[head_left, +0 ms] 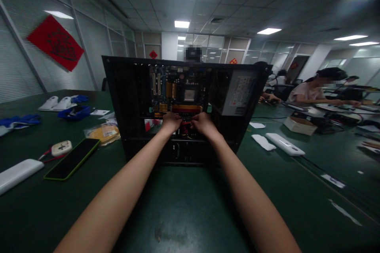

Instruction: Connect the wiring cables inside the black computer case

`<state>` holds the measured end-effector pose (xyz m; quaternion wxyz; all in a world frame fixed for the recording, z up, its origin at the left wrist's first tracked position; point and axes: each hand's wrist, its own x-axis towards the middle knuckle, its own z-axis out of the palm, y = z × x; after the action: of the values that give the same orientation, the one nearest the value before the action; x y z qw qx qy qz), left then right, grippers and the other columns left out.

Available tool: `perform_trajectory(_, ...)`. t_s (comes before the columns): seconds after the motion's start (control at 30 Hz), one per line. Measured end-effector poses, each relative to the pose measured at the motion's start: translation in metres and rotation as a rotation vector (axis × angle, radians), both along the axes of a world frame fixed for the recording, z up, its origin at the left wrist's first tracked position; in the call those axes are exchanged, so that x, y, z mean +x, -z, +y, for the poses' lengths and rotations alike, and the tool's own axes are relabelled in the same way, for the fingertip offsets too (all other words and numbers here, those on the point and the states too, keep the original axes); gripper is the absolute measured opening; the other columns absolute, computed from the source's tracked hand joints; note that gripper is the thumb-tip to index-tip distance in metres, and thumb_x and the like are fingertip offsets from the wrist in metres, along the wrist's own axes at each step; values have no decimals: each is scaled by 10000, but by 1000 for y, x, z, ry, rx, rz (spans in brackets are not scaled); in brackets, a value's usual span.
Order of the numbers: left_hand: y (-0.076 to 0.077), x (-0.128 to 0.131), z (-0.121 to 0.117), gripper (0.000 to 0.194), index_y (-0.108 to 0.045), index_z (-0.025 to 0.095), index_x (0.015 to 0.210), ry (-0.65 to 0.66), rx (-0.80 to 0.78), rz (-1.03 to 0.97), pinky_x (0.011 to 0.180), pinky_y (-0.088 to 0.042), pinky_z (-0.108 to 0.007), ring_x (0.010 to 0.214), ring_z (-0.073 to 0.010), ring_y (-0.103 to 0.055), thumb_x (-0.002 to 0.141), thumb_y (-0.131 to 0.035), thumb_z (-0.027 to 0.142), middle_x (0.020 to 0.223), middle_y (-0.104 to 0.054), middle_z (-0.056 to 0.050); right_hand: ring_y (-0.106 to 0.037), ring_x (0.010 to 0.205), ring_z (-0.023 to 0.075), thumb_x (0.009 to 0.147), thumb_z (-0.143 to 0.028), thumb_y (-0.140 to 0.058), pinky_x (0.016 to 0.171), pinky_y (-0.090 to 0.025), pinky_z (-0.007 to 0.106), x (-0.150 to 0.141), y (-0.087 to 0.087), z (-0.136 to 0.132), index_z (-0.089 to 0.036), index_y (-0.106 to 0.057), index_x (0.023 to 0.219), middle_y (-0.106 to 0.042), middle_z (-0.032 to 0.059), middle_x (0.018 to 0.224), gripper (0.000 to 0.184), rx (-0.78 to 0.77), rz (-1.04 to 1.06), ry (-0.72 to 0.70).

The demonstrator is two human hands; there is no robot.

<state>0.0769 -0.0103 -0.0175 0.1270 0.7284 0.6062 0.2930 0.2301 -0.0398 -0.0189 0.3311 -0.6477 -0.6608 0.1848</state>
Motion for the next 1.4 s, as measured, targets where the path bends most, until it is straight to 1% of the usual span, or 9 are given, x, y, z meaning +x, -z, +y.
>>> perform_trajectory(0.13, -2, 1, -1, 233, -808, 190, 1021, 27, -4, 51, 870, -517, -254, 1002, -222, -716, 855, -648, 222, 1019, -788, -70, -725, 721, 155, 918, -54, -538, 586, -481, 171, 0, 1, 0, -53, -755, 953, -762, 138, 829, 221, 4, 9, -9)
perform_trajectory(0.3, -2, 1, 0, 213, -815, 202, 992, 4, -24, 42, 842, -520, -251, 947, -217, -721, 842, -668, 239, 975, -794, -62, -727, 709, 166, 907, -56, -550, 607, -507, 189, 0, 1, 2, -61, -752, 1007, -765, 135, 826, 226, -14, 32, 29)
perform_trajectory(0.53, -4, 1, -1, 235, -811, 167, 1002, -9, -63, 60, 809, -519, -263, 895, -226, -725, 848, -657, 254, 960, -792, -87, -724, 724, 162, 910, -68, -553, 570, -473, 177, 0, 1, 3, -54, -753, 974, -762, 144, 837, 211, -13, -12, 7)
perform_trajectory(0.67, -6, 3, -4, 255, -808, 154, 1014, -13, -64, 61, 803, -521, -259, 904, -230, -726, 854, -637, 255, 959, -791, -101, -717, 736, 157, 904, -60, -537, 585, -464, 179, 0, -1, 1, -66, -764, 952, -763, 135, 850, 233, 9, -68, 6)
perform_trajectory(0.87, -8, 5, -10, 272, -806, 150, 1017, 16, -48, 155, 840, -509, -263, 995, -247, -713, 875, -585, 218, 1035, -777, -123, -714, 740, 153, 888, -55, -554, 570, -443, 173, 0, 2, 2, -83, -768, 911, -760, 122, 838, 216, 43, -88, 1)
perform_trajectory(0.97, -6, 6, -14, 282, -796, 132, 1024, 32, -71, 143, 816, -505, -266, 989, -252, -709, 885, -563, 205, 1054, -768, -149, -719, 774, 153, 889, -77, -576, 614, -461, 174, 1, 5, 2, -104, -774, 949, -766, 122, 906, 209, 68, -102, -1)
perform_trajectory(1.07, -2, 7, -15, 279, -784, 131, 1020, 85, -108, 114, 773, -495, -254, 941, -233, -712, 895, -546, 206, 1039, -767, -150, -719, 846, 164, 878, -69, -579, 711, -482, 185, 2, 5, 0, -117, -777, 1005, -763, 132, 991, 240, 89, -148, 20)
perform_trajectory(1.17, -1, 8, -14, 269, -770, 128, 1014, 119, -132, 111, 729, -481, -248, 909, -224, -712, 896, -554, 234, 1025, -767, -144, -712, 902, 175, 873, -61, -569, 775, -479, 201, 1, 3, -3, -113, -776, 1031, -762, 135, 993, 265, 114, -189, 10)
perform_trajectory(1.4, -7, 6, -19, 252, -772, 138, 939, 107, -67, 90, 728, -487, -263, 848, -226, -711, 889, -588, 303, 885, -768, -117, -710, 895, 170, 895, -80, -551, 734, -461, 195, 0, 1, -5, -117, -771, 1042, -763, 123, 950, 266, 124, -172, 13)
